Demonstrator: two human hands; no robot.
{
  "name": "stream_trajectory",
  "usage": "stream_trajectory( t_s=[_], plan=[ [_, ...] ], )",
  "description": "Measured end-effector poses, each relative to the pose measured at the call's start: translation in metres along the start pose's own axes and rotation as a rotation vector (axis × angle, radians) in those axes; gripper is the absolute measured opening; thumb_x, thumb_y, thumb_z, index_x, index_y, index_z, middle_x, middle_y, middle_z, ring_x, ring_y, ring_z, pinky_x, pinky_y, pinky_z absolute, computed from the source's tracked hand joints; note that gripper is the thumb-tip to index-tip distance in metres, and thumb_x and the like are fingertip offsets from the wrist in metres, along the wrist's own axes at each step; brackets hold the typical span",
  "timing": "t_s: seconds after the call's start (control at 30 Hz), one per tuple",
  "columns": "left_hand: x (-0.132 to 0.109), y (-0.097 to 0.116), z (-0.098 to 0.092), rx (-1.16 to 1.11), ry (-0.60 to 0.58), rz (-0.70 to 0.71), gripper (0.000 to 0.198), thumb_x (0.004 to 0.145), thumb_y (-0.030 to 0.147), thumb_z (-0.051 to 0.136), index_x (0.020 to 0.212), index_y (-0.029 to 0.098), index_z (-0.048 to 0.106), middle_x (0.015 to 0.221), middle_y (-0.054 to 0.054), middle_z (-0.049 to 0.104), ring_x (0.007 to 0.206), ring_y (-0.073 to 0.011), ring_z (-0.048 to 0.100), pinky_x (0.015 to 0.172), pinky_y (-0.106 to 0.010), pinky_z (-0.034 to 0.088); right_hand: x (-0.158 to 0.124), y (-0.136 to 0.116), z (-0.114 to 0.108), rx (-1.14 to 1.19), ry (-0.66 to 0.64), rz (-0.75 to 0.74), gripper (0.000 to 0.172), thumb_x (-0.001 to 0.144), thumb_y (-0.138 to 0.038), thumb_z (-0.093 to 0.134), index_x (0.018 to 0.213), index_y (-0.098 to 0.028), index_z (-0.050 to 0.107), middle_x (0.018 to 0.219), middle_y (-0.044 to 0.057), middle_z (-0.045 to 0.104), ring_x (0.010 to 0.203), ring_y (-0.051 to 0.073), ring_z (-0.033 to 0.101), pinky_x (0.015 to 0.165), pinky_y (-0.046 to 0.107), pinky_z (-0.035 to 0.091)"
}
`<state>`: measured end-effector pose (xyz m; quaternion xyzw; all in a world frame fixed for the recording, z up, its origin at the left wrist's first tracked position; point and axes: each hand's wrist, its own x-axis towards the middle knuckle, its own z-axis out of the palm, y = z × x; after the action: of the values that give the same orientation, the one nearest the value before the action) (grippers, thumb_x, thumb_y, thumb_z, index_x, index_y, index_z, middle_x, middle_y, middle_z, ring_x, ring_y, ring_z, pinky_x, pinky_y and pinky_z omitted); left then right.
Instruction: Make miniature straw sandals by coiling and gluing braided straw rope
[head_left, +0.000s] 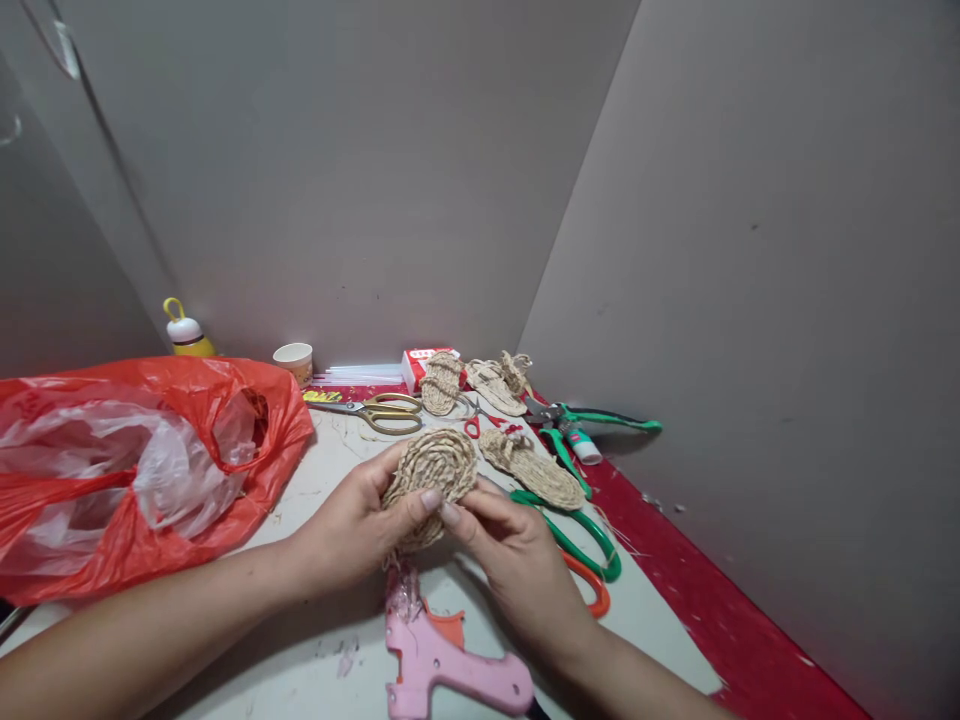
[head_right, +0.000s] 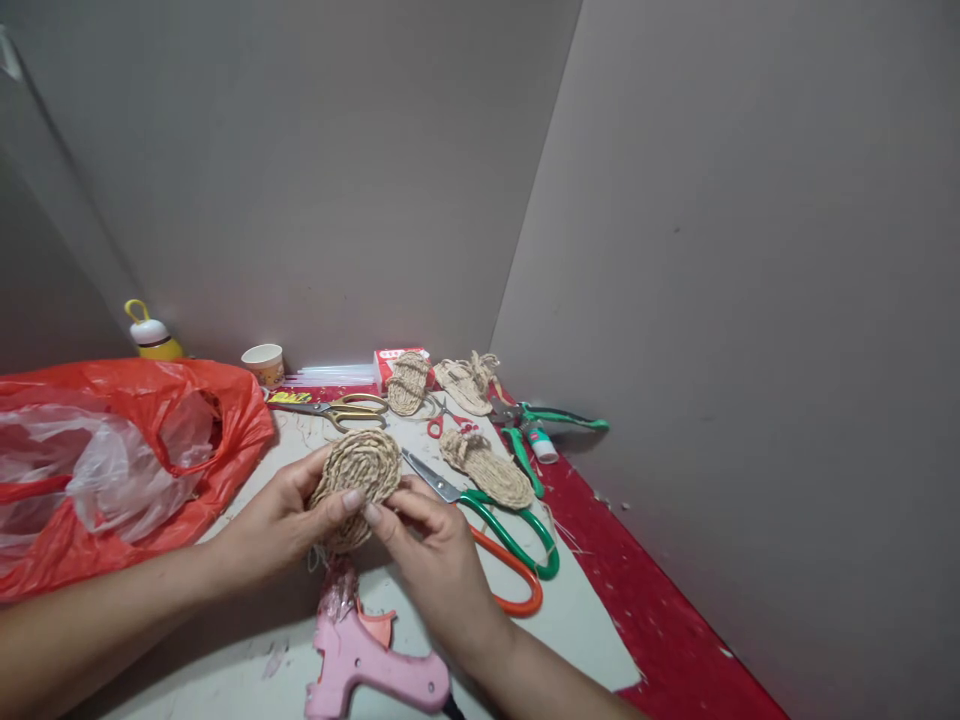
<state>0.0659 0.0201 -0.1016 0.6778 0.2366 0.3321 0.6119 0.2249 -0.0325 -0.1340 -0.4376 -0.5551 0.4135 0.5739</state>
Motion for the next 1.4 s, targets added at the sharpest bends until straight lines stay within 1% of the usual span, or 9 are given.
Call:
stream_trajectory(
  t_s=[0.1,0.2,0.37,0.63,0.93,1.03,1.13,1.23,1.4],
  plan=[
    [0.001,0.002,-0.001,0.079,-0.013,0.01,0.037,0.084,0.026,0.063,0.121,0.018,0.06,0.109,-0.007,0.067,0.1,-0.0189,0.06,0.087,-0.029,0.046,0.0,0.001,-0.002,-0.051,0.154,0.012,0.033,0.082,-0.041,0.064,0.057,-0.019,0.061,0.066,0.0,0.057,0.065,0.016,0.051,0.062,0.025,0.043],
    [0.0,-0.002,-0.004,0.231,0.038,0.033,0.026,0.087,0.026,0.058,0.109,0.016,0.067,0.095,-0.005,0.07,0.085,-0.0167,0.062,0.079,-0.027,0.047,-0.001,0.004,-0.004,-0.067,0.198,0.063,0.036,0.083,-0.043,0.063,0.056,-0.019,0.057,0.053,-0.003,0.05,0.052,0.013,0.045,0.051,0.024,0.037],
    [-0.002,-0.011,-0.006,0.512,0.147,0.186,0.028,0.087,0.024,0.057,0.112,0.018,0.067,0.088,-0.002,0.07,0.073,-0.015,0.059,0.073,-0.025,0.045,-0.004,0.008,-0.001,-0.046,0.191,0.107,0.037,0.083,-0.047,0.062,0.06,-0.019,0.06,0.057,0.0,0.058,0.05,0.013,0.051,0.051,0.025,0.042],
    [-0.004,-0.014,-0.003,0.654,0.098,0.221,0.019,0.091,0.024,0.048,0.093,0.016,0.065,0.071,0.0,0.06,0.062,-0.0128,0.05,0.064,-0.023,0.04,-0.007,0.013,0.002,-0.076,0.206,0.134,0.039,0.083,-0.046,0.063,0.055,-0.019,0.062,0.053,0.001,0.06,0.049,0.014,0.054,0.052,0.026,0.044],
    [-0.003,-0.007,-0.003,0.574,0.06,0.211,0.021,0.092,0.025,0.047,0.097,0.017,0.066,0.078,-0.001,0.064,0.069,-0.0135,0.055,0.069,-0.024,0.043,-0.005,0.01,0.0,-0.028,0.18,0.143,0.038,0.081,-0.046,0.065,0.055,-0.018,0.064,0.053,0.001,0.063,0.051,0.014,0.055,0.053,0.026,0.045],
    [-0.003,-0.006,-0.001,0.386,0.091,0.155,0.021,0.093,0.027,0.048,0.103,0.018,0.064,0.089,-0.002,0.066,0.081,-0.0143,0.058,0.075,-0.025,0.045,-0.003,0.009,-0.001,0.014,0.173,0.139,0.036,0.081,-0.045,0.066,0.057,-0.018,0.064,0.054,0.001,0.062,0.052,0.014,0.054,0.054,0.025,0.045],
    [-0.004,-0.007,0.001,0.159,0.18,0.031,0.021,0.09,0.031,0.054,0.105,0.018,0.058,0.074,0.002,0.062,0.068,-0.0113,0.055,0.063,-0.022,0.044,-0.002,0.013,-0.005,0.095,0.156,0.148,0.032,0.081,-0.042,0.068,0.06,-0.018,0.063,0.055,-0.001,0.06,0.053,0.013,0.054,0.054,0.025,0.044],
    [-0.004,-0.002,0.0,0.1,0.212,-0.051,0.02,0.087,0.034,0.058,0.097,0.017,0.059,0.064,0.005,0.055,0.061,-0.0091,0.05,0.057,-0.02,0.041,0.0,0.017,-0.01,0.193,0.138,0.142,0.028,0.083,-0.039,0.067,0.064,-0.019,0.062,0.059,-0.003,0.059,0.056,0.012,0.053,0.059,0.024,0.043],
    [0.003,0.012,-0.012,0.038,0.218,-0.061,0.017,0.079,0.031,0.068,0.083,0.014,0.066,0.077,-0.001,0.064,0.07,-0.0107,0.058,0.069,-0.024,0.048,0.003,0.016,-0.012,0.307,0.103,0.143,0.018,0.088,-0.038,0.061,0.079,-0.023,0.062,0.071,-0.003,0.062,0.067,0.014,0.056,0.065,0.025,0.045]
  ],
)
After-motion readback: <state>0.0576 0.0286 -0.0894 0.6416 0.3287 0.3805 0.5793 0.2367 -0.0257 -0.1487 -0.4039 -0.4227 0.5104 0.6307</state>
